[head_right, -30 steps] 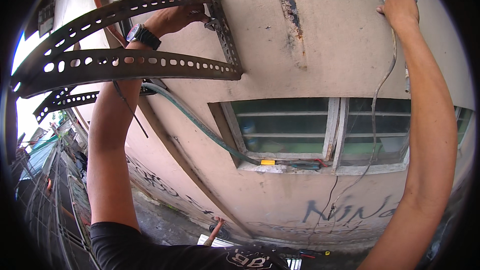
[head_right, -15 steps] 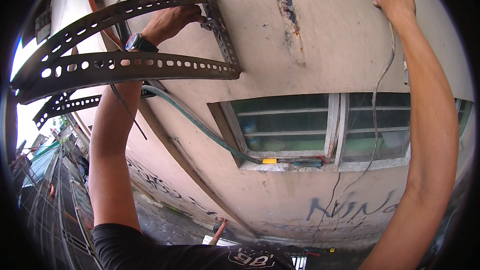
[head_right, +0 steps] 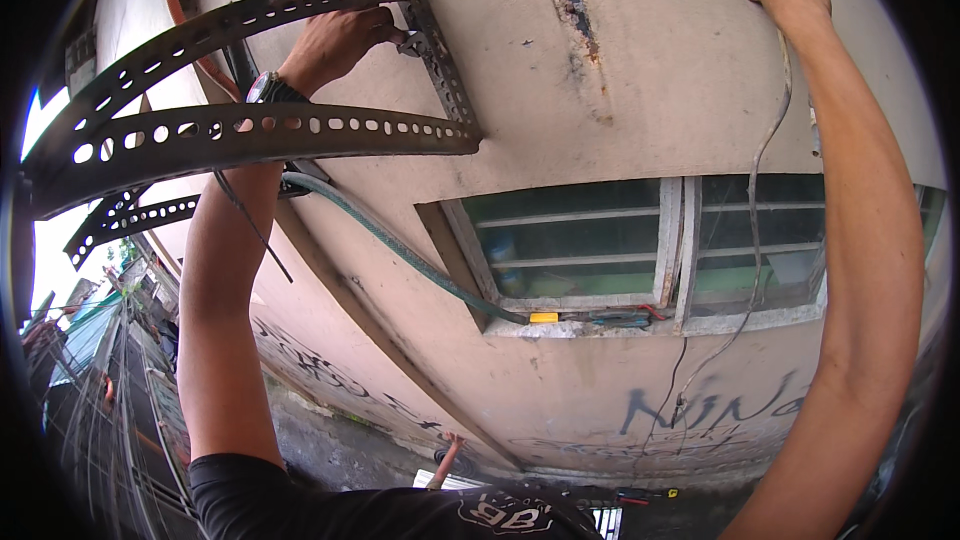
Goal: The person loosens a bolt on a metal bracket attached to an exterior wall using an adjustable wrench, then works on a small electrical component by a window.
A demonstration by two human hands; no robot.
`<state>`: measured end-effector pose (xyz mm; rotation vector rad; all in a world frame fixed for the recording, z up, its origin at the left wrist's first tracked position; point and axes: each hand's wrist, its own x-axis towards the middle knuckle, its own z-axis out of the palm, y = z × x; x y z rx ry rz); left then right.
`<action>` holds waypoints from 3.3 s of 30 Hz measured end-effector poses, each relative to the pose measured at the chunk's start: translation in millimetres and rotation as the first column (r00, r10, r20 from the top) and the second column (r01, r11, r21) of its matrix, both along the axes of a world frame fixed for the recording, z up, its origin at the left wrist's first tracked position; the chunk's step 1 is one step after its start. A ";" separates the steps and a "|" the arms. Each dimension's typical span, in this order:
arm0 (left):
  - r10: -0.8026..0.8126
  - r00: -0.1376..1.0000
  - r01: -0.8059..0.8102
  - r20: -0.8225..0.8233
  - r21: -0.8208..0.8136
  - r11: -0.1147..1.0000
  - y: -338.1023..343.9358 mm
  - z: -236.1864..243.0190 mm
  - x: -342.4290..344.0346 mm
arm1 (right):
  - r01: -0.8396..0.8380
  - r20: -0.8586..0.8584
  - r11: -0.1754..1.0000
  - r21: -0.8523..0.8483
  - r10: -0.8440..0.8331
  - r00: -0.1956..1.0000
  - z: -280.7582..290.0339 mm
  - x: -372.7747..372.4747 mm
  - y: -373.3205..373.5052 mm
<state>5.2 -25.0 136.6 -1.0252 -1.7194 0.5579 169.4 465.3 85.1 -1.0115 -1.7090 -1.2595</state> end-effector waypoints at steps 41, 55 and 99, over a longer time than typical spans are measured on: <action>-0.006 0.930 -0.091 0.368 0.245 0.965 -15.0 -22.7 7.0 | 0.077 -0.018 0.996 0.037 -0.076 0.997 0.2 -3.7 4.9; -0.870 0.249 -0.144 0.426 0.904 0.402 24.5 -149.0 -17.7 | 0.046 0.050 0.999 -0.001 -0.046 0.998 2.2 0.2 1.6; -0.134 0.978 0.118 0.161 0.103 0.988 3.5 12.5 10.6 | 0.029 0.084 0.999 -0.019 -0.027 0.996 3.2 11.8 -8.1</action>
